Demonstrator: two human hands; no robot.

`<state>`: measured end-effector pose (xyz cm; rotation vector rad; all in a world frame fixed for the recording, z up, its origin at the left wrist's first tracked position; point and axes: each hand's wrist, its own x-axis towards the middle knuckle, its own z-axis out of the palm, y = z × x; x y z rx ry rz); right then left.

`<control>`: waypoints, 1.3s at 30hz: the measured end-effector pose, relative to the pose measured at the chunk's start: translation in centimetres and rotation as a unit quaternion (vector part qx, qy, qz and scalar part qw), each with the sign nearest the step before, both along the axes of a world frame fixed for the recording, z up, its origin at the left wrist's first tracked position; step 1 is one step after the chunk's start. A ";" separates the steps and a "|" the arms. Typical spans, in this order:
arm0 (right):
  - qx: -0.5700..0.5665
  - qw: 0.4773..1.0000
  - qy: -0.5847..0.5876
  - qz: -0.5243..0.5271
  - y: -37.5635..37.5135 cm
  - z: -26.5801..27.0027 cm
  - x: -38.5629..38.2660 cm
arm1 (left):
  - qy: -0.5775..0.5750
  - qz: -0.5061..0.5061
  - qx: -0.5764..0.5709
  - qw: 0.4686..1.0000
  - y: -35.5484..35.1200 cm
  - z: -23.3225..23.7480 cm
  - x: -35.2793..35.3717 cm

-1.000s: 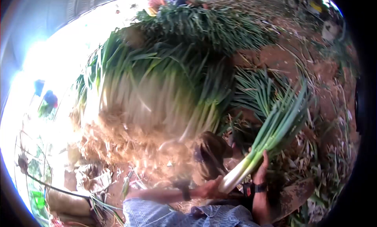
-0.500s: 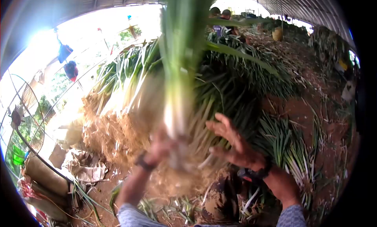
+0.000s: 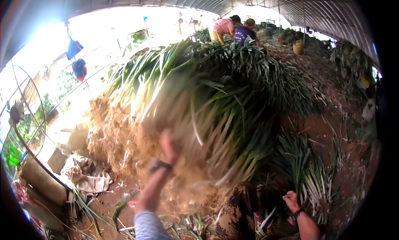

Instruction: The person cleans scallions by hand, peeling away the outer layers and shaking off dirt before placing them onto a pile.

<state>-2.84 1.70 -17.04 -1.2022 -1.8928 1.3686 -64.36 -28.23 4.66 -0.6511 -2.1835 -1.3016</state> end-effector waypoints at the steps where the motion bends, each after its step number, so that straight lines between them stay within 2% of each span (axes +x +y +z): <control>1: 0.000 1.000 -0.019 0.011 0.7 -0.6 1.8 | -0.049 -0.084 0.041 0.994 2.3 -1.0 5.3; 2: -0.002 0.999 -0.047 0.006 1.0 -0.6 3.1 | -0.094 -0.164 0.068 0.980 4.6 -1.6 10.4; 4: -0.032 0.998 -0.030 -0.043 1.2 0.9 4.9 | -0.177 -0.311 0.085 0.930 9.1 -2.9 18.0; 5: 0.000 0.997 -0.065 -0.035 1.6 1.6 5.9 | -0.264 -0.409 0.109 0.866 11.8 -5.3 20.2; 6: 0.056 0.994 -0.090 -0.024 1.8 2.6 6.9 | -0.254 -0.462 0.077 0.846 13.4 -4.2 22.9; 7: 0.221 0.963 -0.155 -0.019 2.1 2.7 7.8 | -0.303 -0.491 0.109 0.809 14.8 -3.3 25.9; 8: 0.132 0.985 -0.090 -0.056 2.3 2.2 9.1 | -0.359 -0.529 0.132 0.758 16.3 -1.7 29.2; 9: 0.202 0.962 -0.174 -0.051 2.6 2.7 10.5 | -0.376 -0.554 0.140 0.729 18.1 -1.0 31.6; 10: 0.175 0.962 -0.196 -0.081 1.5 6.2 11.0 | -0.396 -0.575 0.146 0.701 20.0 -0.8 33.8; 11: 0.246 0.926 -0.260 -0.124 5.6 -2.0 15.6 | -0.396 -0.596 0.127 0.687 21.8 -1.0 35.5; 12: 0.149 0.955 -0.216 -0.140 5.1 0.8 16.6 | -0.390 -0.611 0.113 0.680 23.4 -1.2 36.9; 14: 0.184 0.937 -0.227 -0.193 6.2 1.8 19.7 | -0.466 -0.633 0.129 0.605 25.7 -0.3 40.2; 16: 0.236 0.908 -0.234 -0.254 8.3 -2.7 25.0 | -0.552 -0.614 0.142 0.547 27.6 -1.0 43.4; 17: 0.167 0.906 -0.262 -0.287 9.1 -3.5 27.0 | -0.583 -0.600 0.132 0.531 28.5 -0.8 44.7; 18: 0.161 0.912 -0.244 -0.287 9.7 -3.6 28.4 | -0.604 -0.591 0.141 0.516 29.3 -1.2 45.8; 20: 0.148 0.925 -0.203 -0.284 11.0 -2.7 30.1 | -0.655 -0.546 0.118 0.509 30.0 -2.2 47.8; 21: 0.073 0.921 -0.252 -0.287 12.0 -2.1 30.3 | -0.679 -0.534 0.101 0.494 30.2 -2.7 48.8; 24: 0.098 0.915 -0.318 -0.229 16.4 -7.9 32.9 | -0.710 -0.543 0.011 0.448 29.5 -3.5 50.2; 25: 0.028 0.913 -0.330 -0.237 17.3 -8.8 32.6 | -0.704 -0.549 -0.015 0.449 29.9 -3.5 50.9; 26: 0.042 0.913 -0.334 -0.229 18.2 -10.6 32.4 | -0.698 -0.555 -0.041 0.451 30.3 -3.6 51.4; 27: 0.057 0.914 -0.336 -0.219 19.4 -12.3 31.5 | -0.718 -0.549 -0.037 0.426 31.0 -3.9 51.6; 29: 0.089 0.914 -0.334 -0.211 20.4 -14.8 30.1 | -0.701 -0.555 -0.081 0.441 32.1 -4.8 51.6; 32: 0.108 0.917 -0.355 -0.148 22.9 -17.6 29.0 | -0.701 -0.535 -0.124 0.455 33.9 -5.6 51.4; 35: 0.151 0.894 -0.409 -0.104 25.4 -18.1 27.5 | -0.703 -0.496 -0.165 0.483 36.1 -4.1 52.4; 36: 0.168 0.885 -0.425 -0.089 26.5 -18.0 27.1 | -0.712 -0.489 -0.169 0.474 36.8 -4.0 52.5; 39: 0.050 0.895 -0.441 -0.036 30.0 -17.3 26.6 | -0.740 -0.466 -0.171 0.454 38.8 -3.6 53.0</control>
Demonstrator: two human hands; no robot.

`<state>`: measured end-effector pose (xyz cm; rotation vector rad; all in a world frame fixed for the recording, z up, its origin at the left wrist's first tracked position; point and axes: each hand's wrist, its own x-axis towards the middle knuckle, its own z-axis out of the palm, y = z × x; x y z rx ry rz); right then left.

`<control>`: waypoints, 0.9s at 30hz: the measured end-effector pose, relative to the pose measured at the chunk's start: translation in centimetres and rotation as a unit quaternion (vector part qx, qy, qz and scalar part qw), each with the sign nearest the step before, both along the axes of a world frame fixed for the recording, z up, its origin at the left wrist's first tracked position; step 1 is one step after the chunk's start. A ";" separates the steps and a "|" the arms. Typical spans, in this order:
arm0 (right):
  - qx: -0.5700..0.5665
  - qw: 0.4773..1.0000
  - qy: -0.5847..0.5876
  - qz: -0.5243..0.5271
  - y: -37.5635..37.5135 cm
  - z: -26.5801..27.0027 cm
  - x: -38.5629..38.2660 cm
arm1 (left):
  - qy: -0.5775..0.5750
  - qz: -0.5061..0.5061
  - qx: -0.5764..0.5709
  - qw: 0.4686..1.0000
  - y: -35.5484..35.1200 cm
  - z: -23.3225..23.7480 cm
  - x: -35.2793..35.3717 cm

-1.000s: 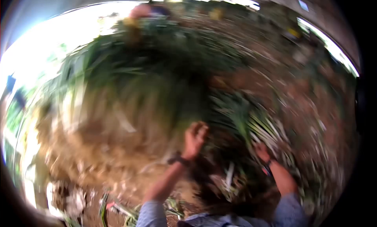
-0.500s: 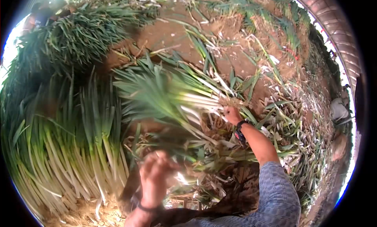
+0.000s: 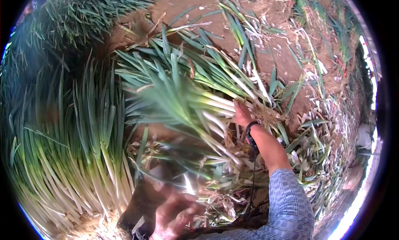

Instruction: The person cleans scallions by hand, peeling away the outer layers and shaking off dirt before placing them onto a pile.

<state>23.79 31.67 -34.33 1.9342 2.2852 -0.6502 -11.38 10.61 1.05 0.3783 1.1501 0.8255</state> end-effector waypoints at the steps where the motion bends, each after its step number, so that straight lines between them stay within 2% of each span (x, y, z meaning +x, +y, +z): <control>1: -0.016 1.000 -0.006 0.002 0.3 -0.4 -0.2 | 0.007 0.003 -0.001 1.000 0.3 -0.2 0.2; 2: -0.031 0.999 -0.013 0.004 0.6 -0.6 -0.7 | 0.013 0.004 -0.002 1.000 0.4 -0.4 0.3; 6: 0.034 0.996 -0.075 0.041 0.0 -2.2 -0.5 | 0.077 -0.032 0.043 0.996 -1.1 -2.5 0.4; 9: -0.104 0.993 -0.051 -0.007 -2.2 1.4 -2.3 | 0.092 -0.081 -0.003 0.992 -1.3 -1.4 0.6; 10: -0.051 0.999 -0.012 0.011 -4.0 2.4 -2.7 | 0.043 -0.064 -0.008 0.997 -1.2 -0.8 0.8; 11: 0.002 0.999 0.026 0.030 -5.8 3.6 -3.3 | 0.045 -0.134 0.114 0.983 -0.2 -1.3 0.5; 12: -0.015 0.997 0.077 0.025 -7.4 5.0 -3.8 | 0.012 -0.128 0.107 0.986 0.0 -1.1 0.9; 13: -0.088 0.986 0.142 -0.008 -9.2 6.1 -4.3 | -0.021 -0.122 0.103 0.987 -0.2 -0.7 1.3; 15: -0.211 0.939 0.258 -0.090 -12.9 8.9 -5.5 | -0.001 -0.119 0.164 0.979 -1.6 -1.2 2.4; 16: -0.242 0.916 0.303 -0.103 -14.7 10.4 -6.3 | 0.015 -0.119 0.182 0.976 -2.5 -1.7 3.0; 18: -0.285 0.865 0.400 -0.101 -16.5 18.5 -8.3 | 0.033 -0.174 0.204 0.963 -3.1 -1.6 2.9; 19: -0.297 0.835 0.454 -0.087 -17.4 21.7 -8.7 | -0.040 -0.166 0.165 0.971 -3.0 -1.0 2.7; 20: -0.309 0.801 0.507 -0.074 -18.2 23.5 -8.9 | -0.003 -0.204 0.182 0.962 -3.3 -1.0 2.8; 23: -0.348 0.816 0.454 -0.086 -20.5 25.3 -7.2 | -0.036 -0.193 0.251 0.948 -5.5 -2.3 3.2; 24: -0.301 0.842 0.438 -0.090 -22.4 22.2 -5.9 | -0.047 -0.138 0.291 0.946 -7.1 -5.5 4.2; 27: -0.282 0.878 0.330 -0.201 -28.0 21.8 -7.5 | 0.090 -0.132 0.245 0.956 -8.7 -10.3 5.3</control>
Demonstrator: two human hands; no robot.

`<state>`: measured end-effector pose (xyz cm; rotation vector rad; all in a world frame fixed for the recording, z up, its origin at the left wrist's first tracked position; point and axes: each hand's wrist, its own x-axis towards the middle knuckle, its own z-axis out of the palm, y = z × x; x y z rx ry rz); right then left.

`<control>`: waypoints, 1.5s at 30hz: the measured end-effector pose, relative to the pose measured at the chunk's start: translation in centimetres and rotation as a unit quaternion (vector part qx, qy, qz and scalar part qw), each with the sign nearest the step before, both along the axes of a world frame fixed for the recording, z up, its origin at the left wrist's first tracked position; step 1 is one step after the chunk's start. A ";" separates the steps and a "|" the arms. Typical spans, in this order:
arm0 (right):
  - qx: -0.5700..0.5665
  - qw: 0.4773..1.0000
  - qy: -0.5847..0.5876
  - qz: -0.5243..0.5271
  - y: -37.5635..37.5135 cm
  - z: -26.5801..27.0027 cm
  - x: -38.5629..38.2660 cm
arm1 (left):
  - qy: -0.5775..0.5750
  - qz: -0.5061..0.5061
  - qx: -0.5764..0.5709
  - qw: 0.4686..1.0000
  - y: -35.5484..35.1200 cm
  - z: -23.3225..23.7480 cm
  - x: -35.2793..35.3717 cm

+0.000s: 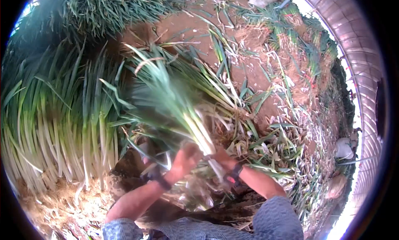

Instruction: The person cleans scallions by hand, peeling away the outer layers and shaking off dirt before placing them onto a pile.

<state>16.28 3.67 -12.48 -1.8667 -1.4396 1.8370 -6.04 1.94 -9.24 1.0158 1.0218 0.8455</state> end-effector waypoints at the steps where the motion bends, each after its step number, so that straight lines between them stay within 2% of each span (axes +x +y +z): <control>1: 0.008 0.999 -0.014 -0.051 -2.6 -0.6 -1.1 | 0.011 0.033 -0.014 0.999 -0.9 -2.3 -0.1; 3: 0.025 0.999 -0.016 -0.026 -6.2 -2.7 -2.2 | 0.058 0.028 -0.037 0.997 -2.7 -7.8 -0.7; 4: 0.031 0.999 -0.020 -0.017 -8.2 -3.6 -2.5 | 0.035 0.008 -0.063 0.997 -3.3 -8.8 -1.6; 6: 0.049 0.997 -0.002 -0.060 -11.7 -2.7 -3.5 | 0.013 -0.060 -0.209 0.976 -3.3 -12.5 -3.1; 8: 0.049 0.995 0.027 -0.084 -13.2 1.0 -5.5 | -0.068 0.067 -0.267 0.959 -5.7 -11.5 -2.2; 9: 0.081 0.992 0.073 -0.068 -14.4 -1.5 -4.4 | -0.113 0.132 -0.293 0.940 -7.0 -11.2 -1.6; 10: 0.111 0.984 0.131 -0.055 -15.1 -4.6 -3.6 | -0.179 0.131 -0.313 0.924 -7.6 -13.8 -0.4; 12: 0.149 0.976 0.157 -0.034 -16.4 -3.0 -4.3 | -0.312 0.127 -0.212 0.917 -8.9 -17.7 1.4; 15: 0.045 0.995 0.074 -0.040 -17.3 0.7 -6.5 | -0.278 0.171 -0.098 0.940 -9.8 -23.4 3.6; 17: 0.063 0.997 0.043 -0.034 -17.6 3.1 -6.5 | -0.380 0.169 -0.241 0.877 -10.5 -13.9 0.7; 19: 0.085 0.994 0.053 -0.054 -17.4 3.6 -5.3 | -0.382 0.188 -0.190 0.885 -11.0 -12.6 0.5; 20: 0.092 0.973 0.157 -0.142 -17.4 3.6 -4.4 | -0.427 0.199 -0.221 0.854 -11.3 -11.3 0.0; 21: 0.128 0.959 0.170 -0.186 -17.2 3.3 -3.8 | -0.409 0.193 -0.298 0.841 -10.6 -11.4 -0.5; 22: 0.164 0.942 0.181 -0.232 -17.2 2.9 -3.2 | -0.406 0.200 -0.286 0.845 -11.0 -11.5 -1.0; 23: 0.134 0.949 0.167 -0.231 -17.9 2.7 -2.2 | -0.405 0.187 -0.257 0.857 -11.4 -11.5 -1.3; 24: 0.131 0.973 0.077 -0.176 -19.2 2.1 -1.6 | -0.402 0.174 -0.228 0.870 -11.7 -11.4 -1.6; 26: 0.122 0.986 -0.104 -0.056 -21.2 1.3 -0.8 | -0.454 0.169 -0.280 0.829 -11.5 -10.4 -2.1; 27: 0.066 0.993 -0.087 0.040 -21.6 3.0 -1.1 | -0.480 0.168 -0.303 0.806 -11.3 -10.1 -2.3; 28: 0.014 0.986 -0.093 0.135 -21.6 6.1 -2.6 | -0.448 0.167 -0.275 0.834 -11.4 -10.8 -2.0; 30: 0.087 0.906 -0.142 0.390 -23.0 0.9 1.7 | -0.380 0.165 -0.219 0.883 -11.5 -12.3 -1.2; 33: 0.152 0.917 -0.165 0.330 -19.8 2.5 1.2 | -0.279 0.160 -0.186 0.928 -11.9 -12.8 0.4; 34: 0.173 0.919 -0.175 0.306 -18.0 4.0 0.8 | -0.232 0.151 -0.191 0.942 -12.4 -11.6 0.5; 35: 0.168 0.947 -0.130 0.240 -15.2 6.5 -1.6 | -0.200 0.115 -0.156 0.960 -13.0 -7.4 -0.6; 36: 0.151 0.970 -0.109 0.155 -13.1 8.9 -4.1 | -0.156 0.114 -0.126 0.973 -13.5 -8.0 0.1; 37: 0.197 0.960 -0.126 0.156 -11.0 6.0 -4.0 | -0.125 0.115 -0.106 0.980 -14.2 -10.9 1.3; 38: 0.319 0.909 -0.156 0.218 -8.7 4.5 -4.8 | -0.103 0.118 -0.081 0.984 -14.8 -12.2 2.1; 42: 0.256 0.891 -0.272 0.259 -4.6 7.7 -13.0 | -0.082 0.157 -0.040 0.983 -16.5 -11.4 3.3; 44: 0.232 0.918 -0.247 0.204 -2.9 4.9 -12.8 | -0.064 0.193 -0.028 0.979 -16.8 -9.5 3.4; 45: 0.219 0.931 -0.234 0.177 -2.3 3.3 -12.7 | -0.061 0.184 -0.100 0.976 -15.8 -6.0 2.2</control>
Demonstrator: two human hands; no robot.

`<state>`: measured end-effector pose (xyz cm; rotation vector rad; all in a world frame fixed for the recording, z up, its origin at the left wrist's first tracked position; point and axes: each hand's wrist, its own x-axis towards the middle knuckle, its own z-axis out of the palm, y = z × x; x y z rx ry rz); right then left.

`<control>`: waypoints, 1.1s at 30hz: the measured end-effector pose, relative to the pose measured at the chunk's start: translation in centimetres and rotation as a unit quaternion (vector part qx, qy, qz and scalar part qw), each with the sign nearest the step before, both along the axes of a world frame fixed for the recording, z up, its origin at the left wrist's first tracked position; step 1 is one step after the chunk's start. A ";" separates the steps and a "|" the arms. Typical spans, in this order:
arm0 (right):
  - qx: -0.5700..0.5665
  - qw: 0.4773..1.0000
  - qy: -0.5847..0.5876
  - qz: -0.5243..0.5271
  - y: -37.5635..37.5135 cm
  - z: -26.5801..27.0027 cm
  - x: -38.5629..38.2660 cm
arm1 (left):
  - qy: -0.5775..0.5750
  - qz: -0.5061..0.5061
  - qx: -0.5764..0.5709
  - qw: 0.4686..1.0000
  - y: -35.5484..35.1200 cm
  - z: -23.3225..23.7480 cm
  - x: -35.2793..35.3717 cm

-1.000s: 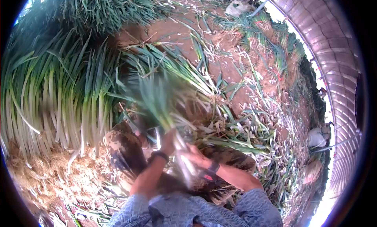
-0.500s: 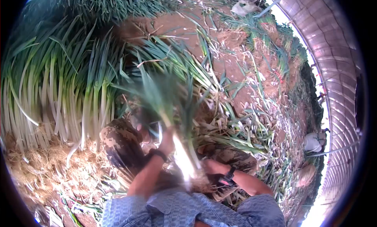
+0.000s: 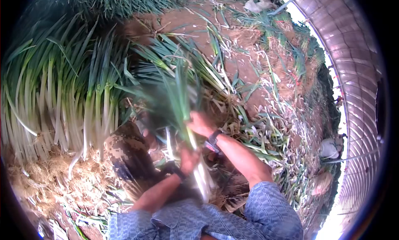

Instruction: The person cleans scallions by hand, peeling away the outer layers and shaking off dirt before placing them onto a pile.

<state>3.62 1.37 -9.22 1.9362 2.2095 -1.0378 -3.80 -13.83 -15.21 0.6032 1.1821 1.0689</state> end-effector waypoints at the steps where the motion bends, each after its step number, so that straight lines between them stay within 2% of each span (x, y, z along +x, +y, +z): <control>1: -0.013 0.999 0.026 -0.024 0.2 -0.9 0.4 | -0.025 -0.007 -0.006 1.000 0.4 -1.1 -0.3; 2: -0.027 0.997 0.051 -0.046 0.1 -1.5 1.3 | -0.050 -0.014 -0.012 0.999 0.8 -2.1 -0.6; 3: -0.040 0.994 0.076 -0.071 -0.1 -2.1 2.4 | -0.088 0.074 -0.035 0.993 0.9 1.4 -1.3; 4: 0.004 0.992 0.120 -0.048 -0.7 -2.4 3.3 | -0.130 0.107 -0.064 0.984 1.7 0.8 -1.4; 5: -0.004 0.987 0.147 -0.066 -1.0 -2.8 4.2 | -0.172 0.137 -0.094 0.971 2.5 0.0 -1.3; 6: -0.011 0.981 0.172 -0.088 -1.6 -2.3 4.7 | -0.167 0.068 -0.143 0.973 3.3 -2.2 -1.9; 8: -0.043 0.960 0.231 -0.154 -2.9 -1.3 5.4 | -0.184 0.085 -0.099 0.974 4.3 -3.3 -1.8; 10: -0.040 0.964 0.241 -0.106 -2.8 -1.1 6.1 | -0.224 0.072 -0.124 0.964 6.5 1.0 -3.5; 12: -0.045 0.959 0.269 -0.076 -2.9 1.8 5.0 | -0.277 0.080 -0.113 0.951 7.8 3.5 -4.7; 13: -0.004 0.963 0.262 -0.061 -3.0 1.5 5.0 | -0.321 0.090 -0.120 0.935 8.1 6.5 -5.7; 14: 0.036 0.965 0.256 -0.045 -2.9 0.9 5.1 | -0.333 0.086 -0.090 0.935 8.7 7.5 -6.1; 15: 0.049 0.964 0.257 -0.042 -2.9 1.3 4.6 | -0.342 0.082 -0.059 0.934 9.2 8.0 -6.5; 16: 0.062 0.963 0.258 -0.039 -2.8 1.9 4.0 | -0.365 0.096 -0.031 0.926 10.8 4.5 -5.6; 17: 0.076 0.962 0.259 -0.036 -2.8 2.5 3.5 | -0.359 0.077 -0.012 0.930 11.4 3.1 -5.8; 19: 0.109 0.960 0.258 -0.025 -2.6 3.6 2.7 | -0.325 0.072 -0.026 0.943 11.3 7.6 -7.0; 23: 0.164 0.952 0.258 -0.011 -2.8 5.4 1.6 | -0.221 0.095 0.029 0.970 12.1 12.5 -8.1; 25: 0.185 0.946 0.264 -0.014 -3.3 6.2 1.1 | -0.172 0.058 0.057 0.982 12.6 12.4 -8.6; 28: 0.220 0.931 0.288 -0.042 -4.6 7.7 1.8 | -0.169 0.054 0.085 0.981 12.9 13.0 -8.3; 29: 0.235 0.924 0.296 -0.061 -5.1 8.4 2.6 | -0.163 0.089 0.072 0.980 12.9 13.4 -8.4; 31: 0.266 0.903 0.316 -0.122 -6.3 10.1 6.3 | -0.153 0.091 0.062 0.982 14.5 12.2 -10.3; 33: 0.317 0.875 0.317 -0.185 -7.9 11.4 12.9 | -0.203 0.103 0.099 0.969 15.3 13.0 -12.1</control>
